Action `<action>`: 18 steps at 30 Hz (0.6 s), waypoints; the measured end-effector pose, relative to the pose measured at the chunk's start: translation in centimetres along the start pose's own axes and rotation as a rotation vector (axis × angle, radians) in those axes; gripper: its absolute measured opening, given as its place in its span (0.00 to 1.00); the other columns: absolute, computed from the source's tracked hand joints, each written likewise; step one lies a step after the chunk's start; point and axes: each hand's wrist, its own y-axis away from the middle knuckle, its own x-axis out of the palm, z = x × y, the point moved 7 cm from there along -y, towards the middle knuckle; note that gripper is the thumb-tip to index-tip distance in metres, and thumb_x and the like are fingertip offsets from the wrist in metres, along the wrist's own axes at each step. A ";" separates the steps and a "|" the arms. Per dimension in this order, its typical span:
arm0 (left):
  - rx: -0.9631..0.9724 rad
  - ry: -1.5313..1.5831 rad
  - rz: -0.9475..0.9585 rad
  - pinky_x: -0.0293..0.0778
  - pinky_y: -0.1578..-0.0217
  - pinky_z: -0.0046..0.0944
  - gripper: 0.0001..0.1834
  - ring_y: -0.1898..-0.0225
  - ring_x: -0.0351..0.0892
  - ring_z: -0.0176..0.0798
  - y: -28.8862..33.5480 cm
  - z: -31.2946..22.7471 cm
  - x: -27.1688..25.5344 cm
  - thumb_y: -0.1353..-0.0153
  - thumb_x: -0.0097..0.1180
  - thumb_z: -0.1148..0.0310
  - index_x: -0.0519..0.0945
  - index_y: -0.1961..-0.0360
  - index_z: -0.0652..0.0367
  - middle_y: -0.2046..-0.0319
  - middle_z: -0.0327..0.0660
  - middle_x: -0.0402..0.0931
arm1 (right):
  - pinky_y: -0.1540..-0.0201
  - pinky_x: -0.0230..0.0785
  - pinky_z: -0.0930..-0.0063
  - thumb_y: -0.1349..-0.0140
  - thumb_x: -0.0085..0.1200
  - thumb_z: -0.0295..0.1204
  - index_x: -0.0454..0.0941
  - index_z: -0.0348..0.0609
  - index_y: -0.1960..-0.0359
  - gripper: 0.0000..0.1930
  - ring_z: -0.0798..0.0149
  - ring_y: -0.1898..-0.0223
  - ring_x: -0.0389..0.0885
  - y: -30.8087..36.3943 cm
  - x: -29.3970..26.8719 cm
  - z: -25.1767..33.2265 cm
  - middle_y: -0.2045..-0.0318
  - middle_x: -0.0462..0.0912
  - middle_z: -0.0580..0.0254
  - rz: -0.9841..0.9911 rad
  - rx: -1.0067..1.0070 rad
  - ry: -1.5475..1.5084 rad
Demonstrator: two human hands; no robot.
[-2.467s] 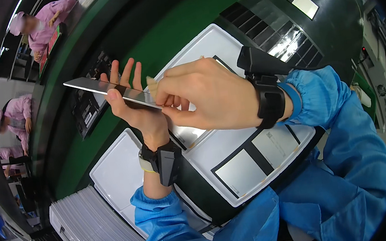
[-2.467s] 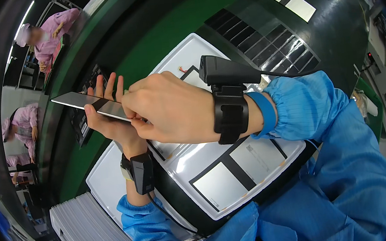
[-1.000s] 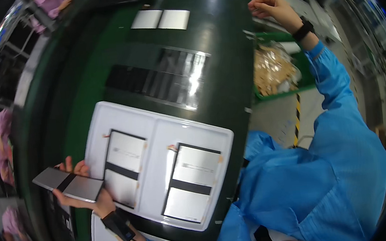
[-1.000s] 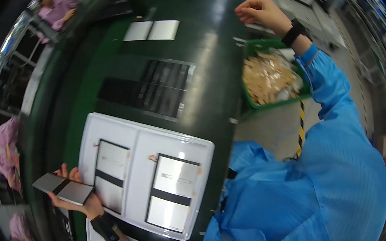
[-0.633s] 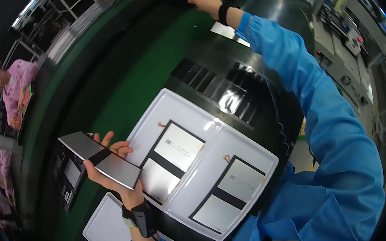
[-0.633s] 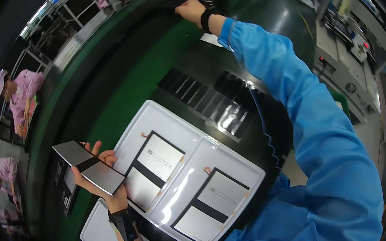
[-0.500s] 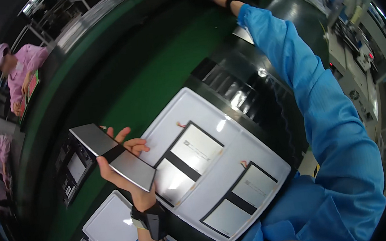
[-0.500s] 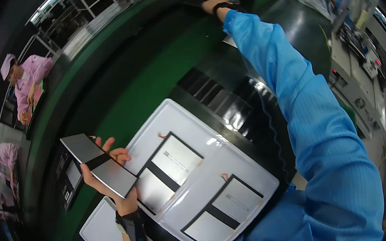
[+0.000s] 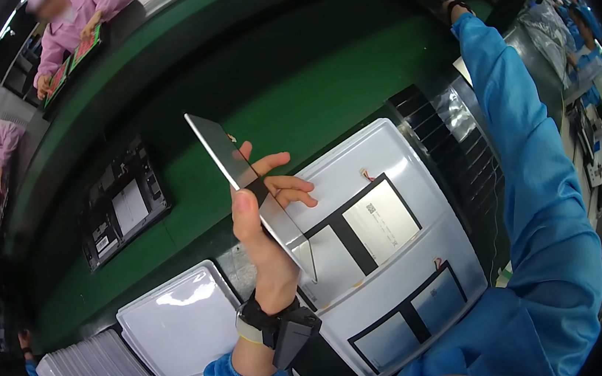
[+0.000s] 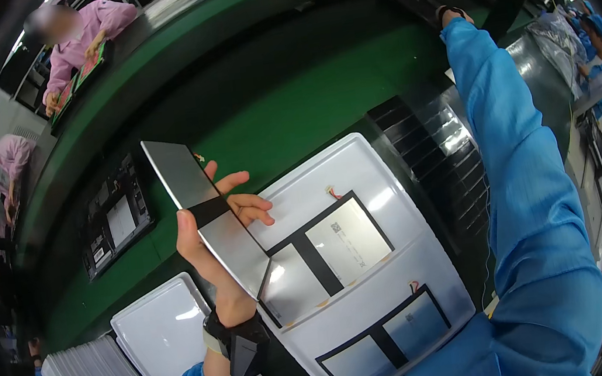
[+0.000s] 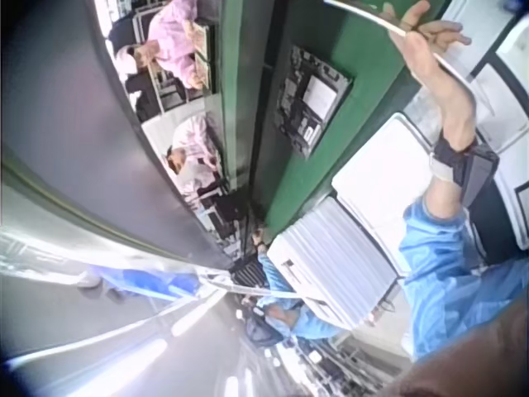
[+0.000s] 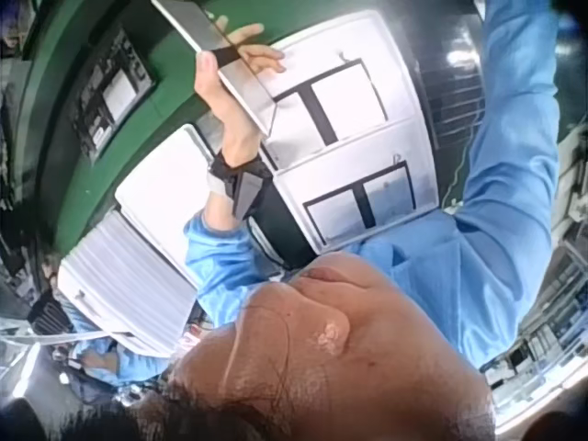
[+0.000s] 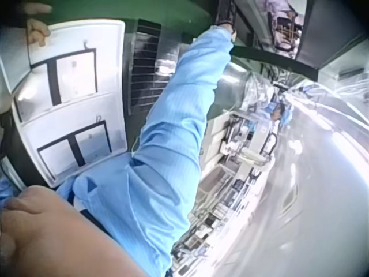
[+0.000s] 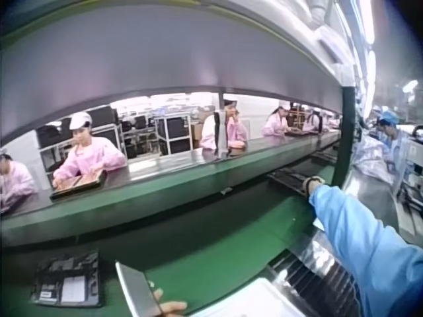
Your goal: The recorder is assembling electronic components, specifically placing batteries into trays and applying adhesive or protective strips.
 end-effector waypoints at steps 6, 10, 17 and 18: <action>0.004 0.052 0.088 0.79 0.68 0.38 0.42 0.65 0.81 0.41 0.3 -0.5 -0.2 0.30 0.43 0.43 0.56 0.30 0.70 0.52 0.55 0.75 | 0.32 0.65 0.62 0.30 0.52 0.52 0.73 0.57 0.33 0.27 0.56 0.39 0.80 1.2 -2.1 2.0 0.37 0.79 0.62 -0.051 0.030 -0.267; -0.001 -0.048 -0.012 0.78 0.71 0.40 0.48 0.71 0.82 0.45 0.1 -0.5 -0.3 0.33 0.39 0.33 0.62 0.34 0.73 0.56 0.59 0.75 | 0.30 0.63 0.64 0.31 0.54 0.50 0.70 0.59 0.30 0.29 0.57 0.39 0.80 1.3 -5.2 2.4 0.36 0.78 0.62 -0.062 0.113 -0.710; -0.009 -0.055 -0.031 0.79 0.71 0.41 0.48 0.70 0.82 0.46 0.4 -0.5 -1.6 0.33 0.39 0.32 0.61 0.34 0.71 0.55 0.58 0.74 | 0.43 0.78 0.65 0.42 0.66 0.22 0.75 0.40 0.37 0.29 0.58 0.46 0.84 19.2 -4.4 15.9 0.46 0.84 0.57 0.628 -0.816 -1.392; -0.005 -0.064 -0.029 0.79 0.71 0.41 0.48 0.70 0.82 0.46 0.7 -0.8 -1.7 0.33 0.39 0.32 0.61 0.34 0.71 0.55 0.58 0.74 | 0.47 0.79 0.65 0.36 0.61 0.22 0.78 0.34 0.44 0.18 0.63 0.52 0.85 25.8 -5.1 18.2 0.54 0.86 0.61 0.989 -0.821 -1.539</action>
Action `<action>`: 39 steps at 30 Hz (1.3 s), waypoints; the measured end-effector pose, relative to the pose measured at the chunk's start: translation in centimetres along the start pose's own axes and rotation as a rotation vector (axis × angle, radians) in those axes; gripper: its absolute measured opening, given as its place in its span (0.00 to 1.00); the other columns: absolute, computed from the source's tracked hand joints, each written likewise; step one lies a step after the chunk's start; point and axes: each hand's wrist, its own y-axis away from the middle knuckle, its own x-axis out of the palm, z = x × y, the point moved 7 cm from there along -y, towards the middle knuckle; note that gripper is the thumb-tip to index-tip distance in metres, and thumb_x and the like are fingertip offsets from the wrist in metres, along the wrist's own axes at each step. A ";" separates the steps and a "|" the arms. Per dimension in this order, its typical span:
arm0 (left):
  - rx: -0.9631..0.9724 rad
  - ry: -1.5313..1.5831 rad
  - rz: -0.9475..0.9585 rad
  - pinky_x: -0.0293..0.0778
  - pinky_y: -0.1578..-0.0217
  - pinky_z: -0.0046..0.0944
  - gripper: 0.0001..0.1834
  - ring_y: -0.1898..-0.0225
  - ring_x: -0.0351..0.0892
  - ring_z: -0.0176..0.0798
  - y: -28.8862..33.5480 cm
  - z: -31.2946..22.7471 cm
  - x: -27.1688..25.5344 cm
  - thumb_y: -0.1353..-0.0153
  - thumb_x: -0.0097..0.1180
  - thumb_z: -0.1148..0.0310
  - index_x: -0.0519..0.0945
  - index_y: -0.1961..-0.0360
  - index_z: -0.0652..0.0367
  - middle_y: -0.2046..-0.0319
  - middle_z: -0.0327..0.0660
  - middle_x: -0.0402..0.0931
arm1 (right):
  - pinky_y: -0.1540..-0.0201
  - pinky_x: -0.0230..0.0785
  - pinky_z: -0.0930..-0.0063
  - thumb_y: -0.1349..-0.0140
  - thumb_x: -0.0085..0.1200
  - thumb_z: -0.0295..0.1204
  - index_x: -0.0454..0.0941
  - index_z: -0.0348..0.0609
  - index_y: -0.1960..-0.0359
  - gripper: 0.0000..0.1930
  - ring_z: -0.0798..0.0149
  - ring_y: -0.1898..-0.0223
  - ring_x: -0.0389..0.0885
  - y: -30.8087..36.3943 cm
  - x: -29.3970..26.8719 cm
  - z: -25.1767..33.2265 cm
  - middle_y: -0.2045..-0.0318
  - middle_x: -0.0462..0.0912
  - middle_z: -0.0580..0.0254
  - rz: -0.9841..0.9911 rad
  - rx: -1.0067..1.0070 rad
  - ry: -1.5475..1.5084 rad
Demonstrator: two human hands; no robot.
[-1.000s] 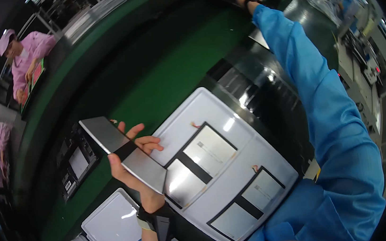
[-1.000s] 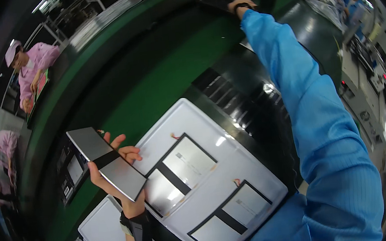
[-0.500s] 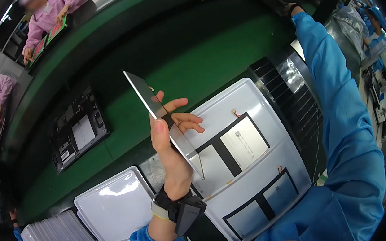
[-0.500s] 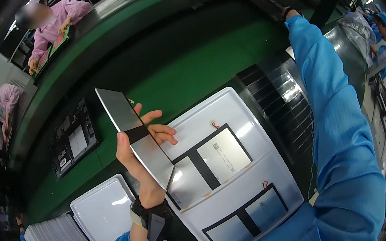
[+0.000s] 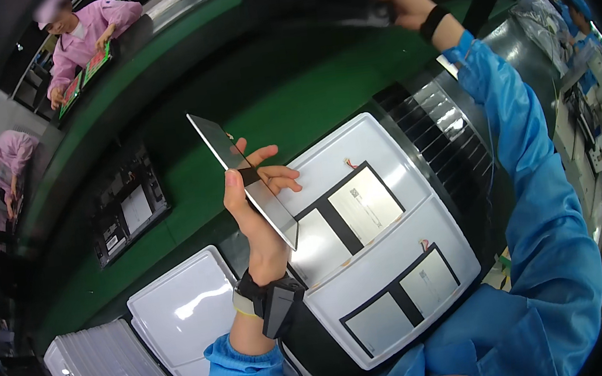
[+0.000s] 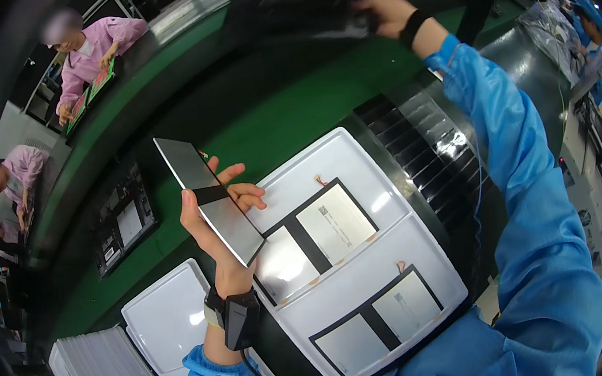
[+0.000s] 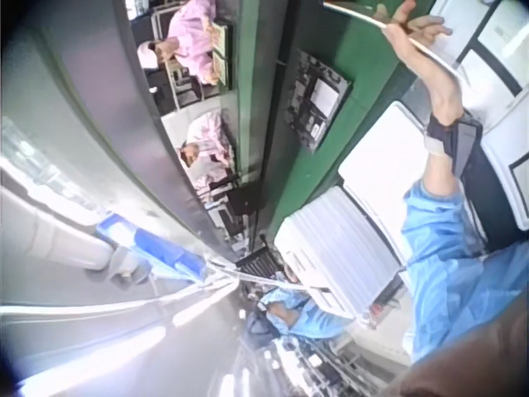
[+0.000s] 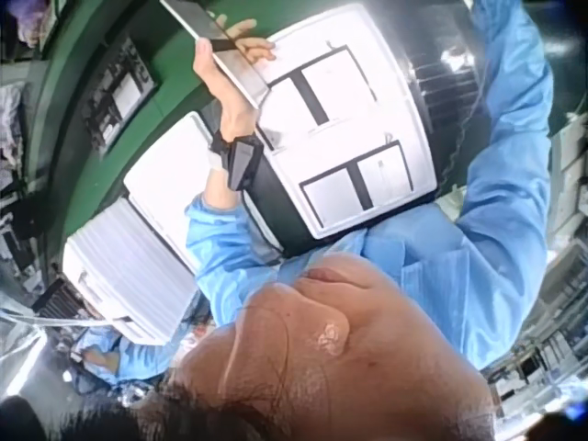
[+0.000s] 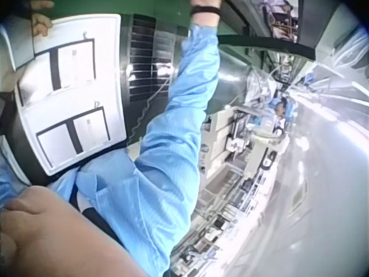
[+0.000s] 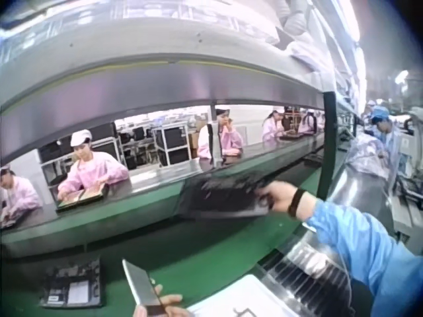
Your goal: The recorder is assembling electronic components, specifically placing batteries into trays and applying adhesive or protective strips.
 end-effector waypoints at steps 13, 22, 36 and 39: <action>0.384 -0.612 0.259 0.78 0.51 0.39 0.46 0.52 0.81 0.46 0.4 -3.6 4.3 0.40 0.66 0.56 0.58 0.28 0.70 0.43 0.55 0.74 | 0.54 0.77 0.76 0.32 0.61 0.33 0.84 0.36 0.48 0.16 0.67 0.55 0.85 5.9 16.2 3.7 0.57 0.88 0.58 -0.245 -0.374 0.696; 0.649 -1.425 0.362 0.80 0.54 0.47 0.57 0.53 0.81 0.54 0.7 -7.3 10.0 0.62 0.77 0.61 0.62 0.29 0.63 0.54 0.51 0.75 | 0.60 0.77 0.81 0.39 0.68 0.30 0.87 0.38 0.62 0.09 0.74 0.67 0.85 14.3 23.9 9.7 0.69 0.88 0.62 -0.029 -0.578 0.688; -0.084 -0.887 0.283 0.76 0.65 0.31 0.19 0.66 0.80 0.30 -13.2 -0.7 3.8 0.29 0.59 0.61 0.82 0.53 0.71 0.63 0.42 0.84 | 0.60 0.79 0.68 0.43 0.65 0.26 0.87 0.38 0.64 0.07 0.61 0.65 0.88 14.6 16.3 11.4 0.68 0.89 0.56 -0.203 -0.563 0.884; -0.223 -0.883 0.361 0.74 0.69 0.29 0.24 0.69 0.79 0.29 -13.4 2.5 3.1 0.33 0.64 0.64 0.78 0.45 0.74 0.64 0.42 0.84 | 0.65 0.78 0.68 0.49 0.61 0.17 0.85 0.34 0.71 0.03 0.60 0.70 0.88 17.2 14.9 14.1 0.76 0.87 0.50 -0.317 -0.595 0.835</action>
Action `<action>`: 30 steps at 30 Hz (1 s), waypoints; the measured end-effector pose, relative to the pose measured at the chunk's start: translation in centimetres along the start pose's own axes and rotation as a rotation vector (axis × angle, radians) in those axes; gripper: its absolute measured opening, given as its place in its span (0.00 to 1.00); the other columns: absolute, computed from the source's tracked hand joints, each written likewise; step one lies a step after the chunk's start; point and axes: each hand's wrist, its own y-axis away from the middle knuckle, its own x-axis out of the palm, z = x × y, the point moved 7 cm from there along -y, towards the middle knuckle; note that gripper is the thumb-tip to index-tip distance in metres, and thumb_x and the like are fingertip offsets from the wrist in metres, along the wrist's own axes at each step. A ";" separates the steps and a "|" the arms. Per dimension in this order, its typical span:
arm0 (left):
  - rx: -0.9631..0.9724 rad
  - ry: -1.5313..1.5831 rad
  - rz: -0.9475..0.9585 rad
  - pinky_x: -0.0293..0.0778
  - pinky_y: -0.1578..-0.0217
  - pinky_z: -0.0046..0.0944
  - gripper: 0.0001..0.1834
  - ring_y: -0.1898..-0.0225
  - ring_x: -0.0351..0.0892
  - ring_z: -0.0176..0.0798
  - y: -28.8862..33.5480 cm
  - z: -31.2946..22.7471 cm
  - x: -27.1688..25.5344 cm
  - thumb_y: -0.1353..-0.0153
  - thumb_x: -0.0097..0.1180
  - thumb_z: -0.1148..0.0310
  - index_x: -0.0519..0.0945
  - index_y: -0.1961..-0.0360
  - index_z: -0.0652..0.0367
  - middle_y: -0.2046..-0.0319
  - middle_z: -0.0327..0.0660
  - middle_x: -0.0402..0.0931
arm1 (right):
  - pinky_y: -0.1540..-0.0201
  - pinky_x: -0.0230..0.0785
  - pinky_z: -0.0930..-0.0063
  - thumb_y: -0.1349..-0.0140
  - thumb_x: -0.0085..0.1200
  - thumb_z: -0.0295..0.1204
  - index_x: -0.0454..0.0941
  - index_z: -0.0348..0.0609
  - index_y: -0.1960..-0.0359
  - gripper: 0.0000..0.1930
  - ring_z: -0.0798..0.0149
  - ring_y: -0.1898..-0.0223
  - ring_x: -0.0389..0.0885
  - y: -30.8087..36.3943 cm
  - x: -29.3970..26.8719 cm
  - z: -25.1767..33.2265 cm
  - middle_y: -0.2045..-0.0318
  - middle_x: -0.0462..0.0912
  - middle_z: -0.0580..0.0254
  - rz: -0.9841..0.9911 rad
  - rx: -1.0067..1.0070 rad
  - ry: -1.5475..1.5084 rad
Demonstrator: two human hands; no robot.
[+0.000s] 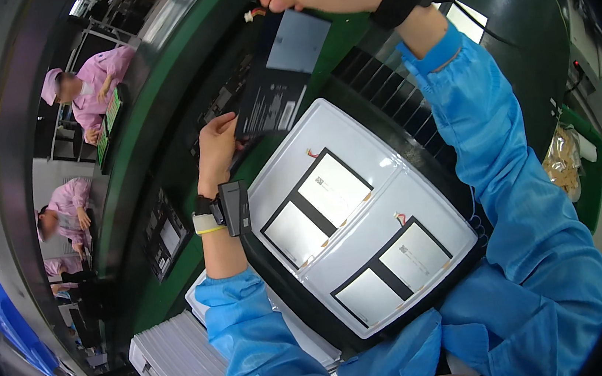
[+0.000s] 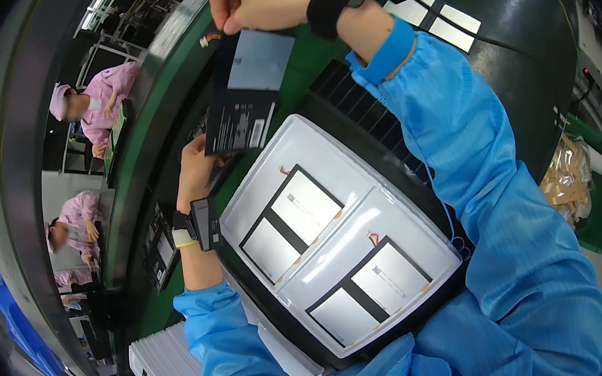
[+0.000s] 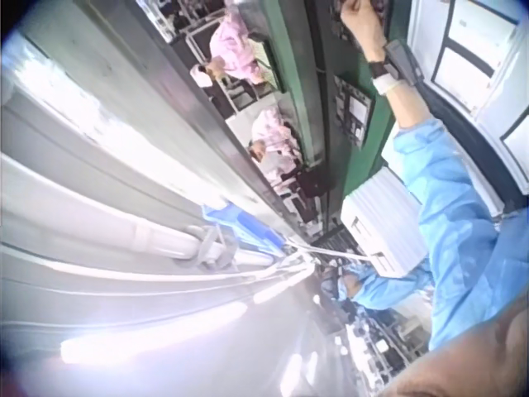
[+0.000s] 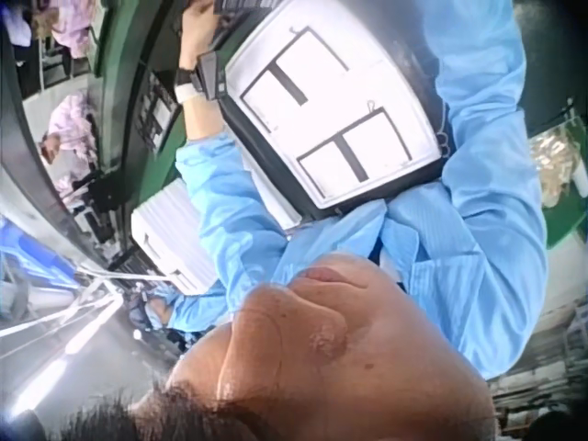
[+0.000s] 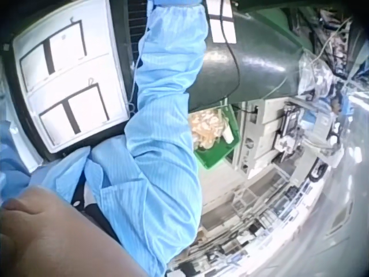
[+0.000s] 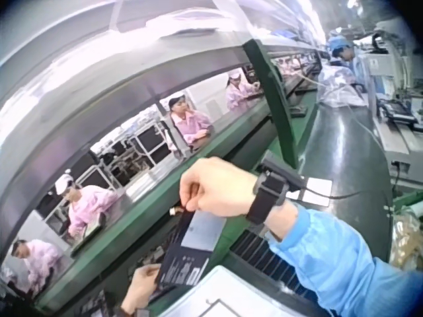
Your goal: The recorder is assembling electronic components, specifically placing batteries into trays and applying adhesive or protective strips.
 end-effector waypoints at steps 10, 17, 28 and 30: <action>-0.097 -0.189 0.032 0.65 0.75 0.26 0.16 0.75 0.72 0.24 0.0 0.5 -0.5 0.38 0.69 0.65 0.86 0.54 0.65 0.72 0.34 0.81 | 0.66 0.76 0.69 0.47 0.64 0.19 0.85 0.35 0.70 0.03 0.61 0.72 0.86 -0.1 -2.0 -2.4 0.76 0.86 0.53 -0.403 0.064 0.038; -0.004 -0.167 -0.061 0.72 0.66 0.30 0.17 0.70 0.76 0.28 1.6 -0.3 -0.3 0.41 0.71 0.67 0.86 0.54 0.69 0.69 0.39 0.83 | 0.65 0.78 0.71 0.47 0.65 0.20 0.85 0.36 0.69 0.04 0.63 0.71 0.87 -1.4 1.9 -3.8 0.75 0.87 0.53 -0.519 0.083 -0.056; 0.066 -0.371 -0.045 0.77 0.61 0.35 0.17 0.66 0.81 0.34 1.7 0.2 -0.8 0.41 0.70 0.68 0.85 0.55 0.68 0.68 0.40 0.84 | 0.61 0.80 0.67 0.47 0.63 0.22 0.88 0.35 0.67 0.07 0.54 0.66 0.90 -4.4 8.8 -6.2 0.71 0.88 0.46 -0.416 0.125 -0.129; 0.098 -0.405 -0.065 0.77 0.61 0.35 0.16 0.66 0.81 0.35 2.5 -0.5 -0.6 0.42 0.70 0.68 0.85 0.56 0.68 0.68 0.40 0.83 | 0.61 0.80 0.67 0.48 0.62 0.21 0.88 0.35 0.67 0.07 0.55 0.66 0.90 -4.5 9.6 -6.5 0.70 0.88 0.46 -0.378 0.129 -0.150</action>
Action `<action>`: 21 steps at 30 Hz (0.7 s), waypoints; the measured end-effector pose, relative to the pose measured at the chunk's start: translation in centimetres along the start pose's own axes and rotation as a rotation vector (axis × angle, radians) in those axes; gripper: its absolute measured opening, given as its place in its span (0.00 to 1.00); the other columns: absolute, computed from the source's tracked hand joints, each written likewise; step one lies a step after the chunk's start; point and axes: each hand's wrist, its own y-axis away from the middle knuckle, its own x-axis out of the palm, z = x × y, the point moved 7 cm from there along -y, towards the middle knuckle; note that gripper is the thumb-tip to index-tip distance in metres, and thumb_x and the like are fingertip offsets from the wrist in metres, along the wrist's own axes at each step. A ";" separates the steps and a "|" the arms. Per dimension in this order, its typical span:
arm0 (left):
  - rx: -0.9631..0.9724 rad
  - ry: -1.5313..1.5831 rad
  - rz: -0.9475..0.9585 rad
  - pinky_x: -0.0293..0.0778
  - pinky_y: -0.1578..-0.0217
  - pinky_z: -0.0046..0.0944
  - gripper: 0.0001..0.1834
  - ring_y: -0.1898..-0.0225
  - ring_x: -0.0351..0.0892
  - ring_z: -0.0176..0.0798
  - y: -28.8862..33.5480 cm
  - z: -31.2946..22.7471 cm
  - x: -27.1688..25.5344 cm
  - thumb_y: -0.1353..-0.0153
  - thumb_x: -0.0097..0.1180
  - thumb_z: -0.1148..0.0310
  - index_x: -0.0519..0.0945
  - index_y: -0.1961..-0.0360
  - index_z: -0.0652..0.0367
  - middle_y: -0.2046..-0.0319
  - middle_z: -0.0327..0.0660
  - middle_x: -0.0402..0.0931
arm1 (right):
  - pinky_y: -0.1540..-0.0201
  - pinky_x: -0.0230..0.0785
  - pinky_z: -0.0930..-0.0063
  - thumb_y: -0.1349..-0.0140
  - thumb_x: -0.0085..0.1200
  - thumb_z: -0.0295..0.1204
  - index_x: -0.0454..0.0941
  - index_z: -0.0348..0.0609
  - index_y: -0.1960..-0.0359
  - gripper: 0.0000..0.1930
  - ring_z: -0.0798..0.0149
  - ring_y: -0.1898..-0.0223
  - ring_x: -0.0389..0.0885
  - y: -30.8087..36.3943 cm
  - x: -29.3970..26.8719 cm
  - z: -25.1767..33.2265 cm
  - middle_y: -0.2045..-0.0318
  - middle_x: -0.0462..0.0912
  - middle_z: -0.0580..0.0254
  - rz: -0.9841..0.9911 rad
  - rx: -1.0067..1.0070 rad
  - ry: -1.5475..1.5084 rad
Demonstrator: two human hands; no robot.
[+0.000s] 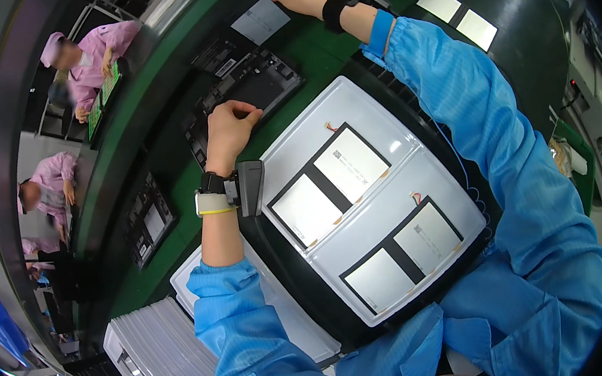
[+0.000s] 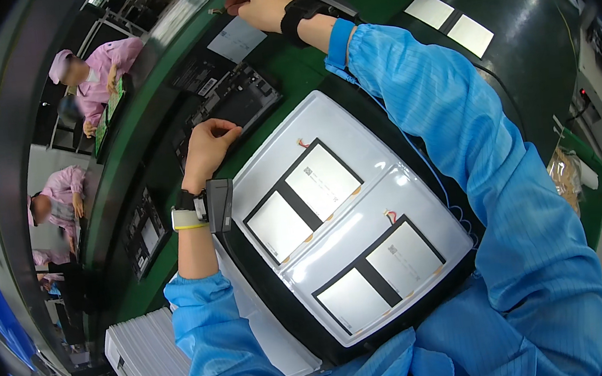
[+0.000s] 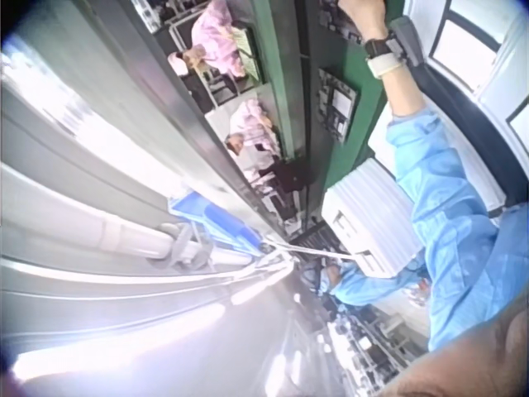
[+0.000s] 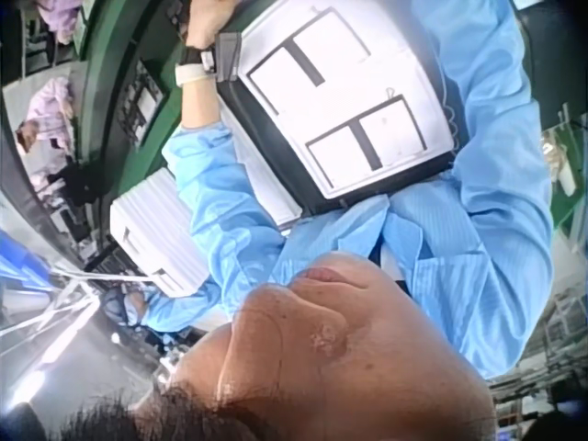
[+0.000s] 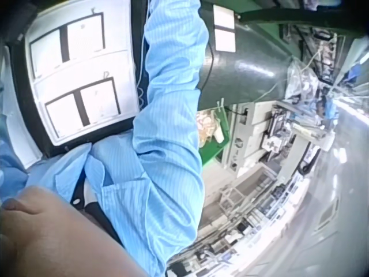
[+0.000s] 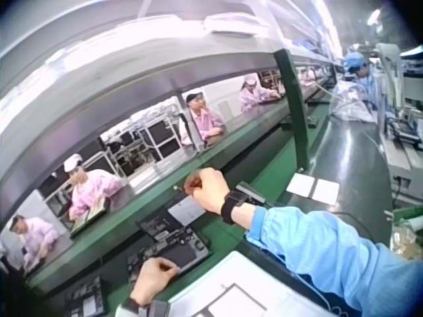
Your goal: The recorder is assembling electronic components, specifically placing batteries into trays and applying adhesive or protective strips.
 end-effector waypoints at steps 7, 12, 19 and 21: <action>0.010 0.106 -0.004 0.74 0.62 0.31 0.12 0.68 0.77 0.29 -0.4 2.5 -0.5 0.39 0.69 0.69 0.84 0.59 0.67 0.71 0.35 0.80 | 0.61 0.79 0.66 0.47 0.61 0.21 0.87 0.37 0.66 0.07 0.55 0.66 0.89 0.5 2.1 -0.3 0.70 0.88 0.48 0.066 0.017 0.003; -0.002 0.036 0.065 0.73 0.62 0.30 0.12 0.67 0.77 0.28 -0.2 2.6 -0.7 0.36 0.66 0.70 0.83 0.57 0.68 0.67 0.37 0.82 | 0.58 0.80 0.69 0.42 0.64 0.26 0.89 0.41 0.63 0.07 0.62 0.67 0.89 0.3 3.9 -3.6 0.67 0.90 0.56 0.100 0.107 0.064; 0.084 0.176 -0.049 0.74 0.61 0.29 0.11 0.64 0.80 0.29 -0.6 4.4 -1.6 0.34 0.62 0.72 0.81 0.55 0.68 0.63 0.40 0.84 | 0.56 0.81 0.68 0.42 0.64 0.26 0.90 0.43 0.62 0.07 0.63 0.67 0.89 0.7 5.0 -4.3 0.66 0.91 0.57 0.122 0.129 0.056; 0.054 0.306 -0.048 0.74 0.60 0.28 0.11 0.63 0.81 0.29 -0.3 4.9 -1.9 0.34 0.63 0.72 0.81 0.54 0.68 0.62 0.40 0.85 | 0.56 0.81 0.68 0.43 0.64 0.25 0.90 0.43 0.62 0.08 0.63 0.67 0.89 0.9 5.2 -4.3 0.66 0.91 0.57 0.132 0.139 0.054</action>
